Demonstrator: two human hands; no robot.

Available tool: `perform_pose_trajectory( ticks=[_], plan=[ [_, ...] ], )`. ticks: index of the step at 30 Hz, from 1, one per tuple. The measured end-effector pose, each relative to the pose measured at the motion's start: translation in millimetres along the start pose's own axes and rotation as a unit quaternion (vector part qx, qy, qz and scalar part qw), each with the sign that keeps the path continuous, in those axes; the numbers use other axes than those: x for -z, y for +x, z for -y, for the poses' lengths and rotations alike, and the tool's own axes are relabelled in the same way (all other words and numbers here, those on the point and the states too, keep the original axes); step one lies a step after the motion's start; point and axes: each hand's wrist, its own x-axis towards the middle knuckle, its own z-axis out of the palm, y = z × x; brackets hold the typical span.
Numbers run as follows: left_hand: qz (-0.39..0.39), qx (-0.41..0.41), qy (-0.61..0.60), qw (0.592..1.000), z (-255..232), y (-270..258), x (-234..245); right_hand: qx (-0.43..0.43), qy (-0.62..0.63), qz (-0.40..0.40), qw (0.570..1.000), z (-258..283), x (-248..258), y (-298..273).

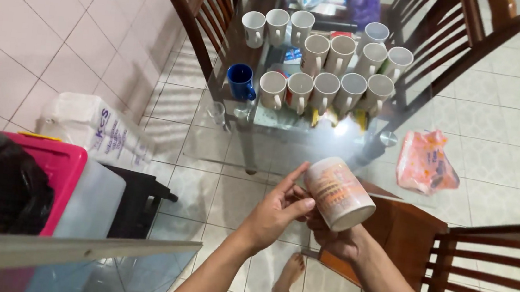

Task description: The person repeatedly takes mugs and cups from a glass-front cabinet and places them on a glass dining table. They handle the items one by one, arranging them in rows on the table surface.

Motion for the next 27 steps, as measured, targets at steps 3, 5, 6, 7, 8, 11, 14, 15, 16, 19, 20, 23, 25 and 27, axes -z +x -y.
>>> perform_pose_trajectory(
  ticks=[3, 5, 6, 7, 8, 11, 14, 15, 16, 19, 20, 23, 25, 27],
  plan=[
    [-0.060, 0.065, 0.007, 0.996, -7, 28, 4, 0.056, -0.115, -0.140, 0.982, 34, 9, 14],
    [-0.080, 0.101, -0.002, 0.992, -9, 51, 10, 0.069, -0.136, -0.205, 0.967, 59, 24, 27],
    [-0.084, 0.115, -0.013, 0.990, -7, 59, 13, 0.089, -0.167, -0.167, 0.968, 69, 34, 33],
    [-0.087, 0.129, -0.023, 0.988, -4, 66, 16, 0.114, -0.201, -0.114, 0.966, 81, 42, 39],
    [-0.088, 0.120, -0.019, 0.989, -1, 74, 18, 0.132, -0.235, -0.079, 0.960, 89, 48, 44],
    [-0.099, 0.090, 0.022, 0.991, 5, 97, 34, 0.120, -0.367, -0.097, 0.917, 101, 35, 57],
    [-0.100, 0.059, 0.109, 0.987, 11, 113, 60, 0.108, -0.467, -0.105, 0.871, 104, 8, 60],
    [-0.085, 0.040, 0.138, 0.986, 11, 117, 72, 0.098, -0.480, -0.108, 0.865, 105, 1, 66],
    [-0.070, 0.019, 0.167, 0.983, 10, 121, 82, 0.089, -0.493, -0.110, 0.859, 106, -4, 74],
    [-0.093, 0.025, 0.274, 0.957, 8, 138, 110, 0.108, -0.569, -0.109, 0.808, 112, -6, 104],
    [-0.094, 0.020, 0.293, 0.951, 7, 148, 120, 0.122, -0.600, -0.108, 0.783, 115, -4, 114],
    [-0.091, -0.004, 0.347, 0.934, 8, 169, 153, 0.140, -0.714, -0.156, 0.668, 124, -2, 149],
    [-0.091, -0.050, 0.381, 0.919, 5, 192, 176, 0.109, -0.676, -0.166, 0.710, 130, -6, 176],
    [-0.085, -0.026, 0.401, 0.912, 3, 207, 202, 0.082, -0.658, -0.167, 0.730, 138, -7, 201]
  ],
)
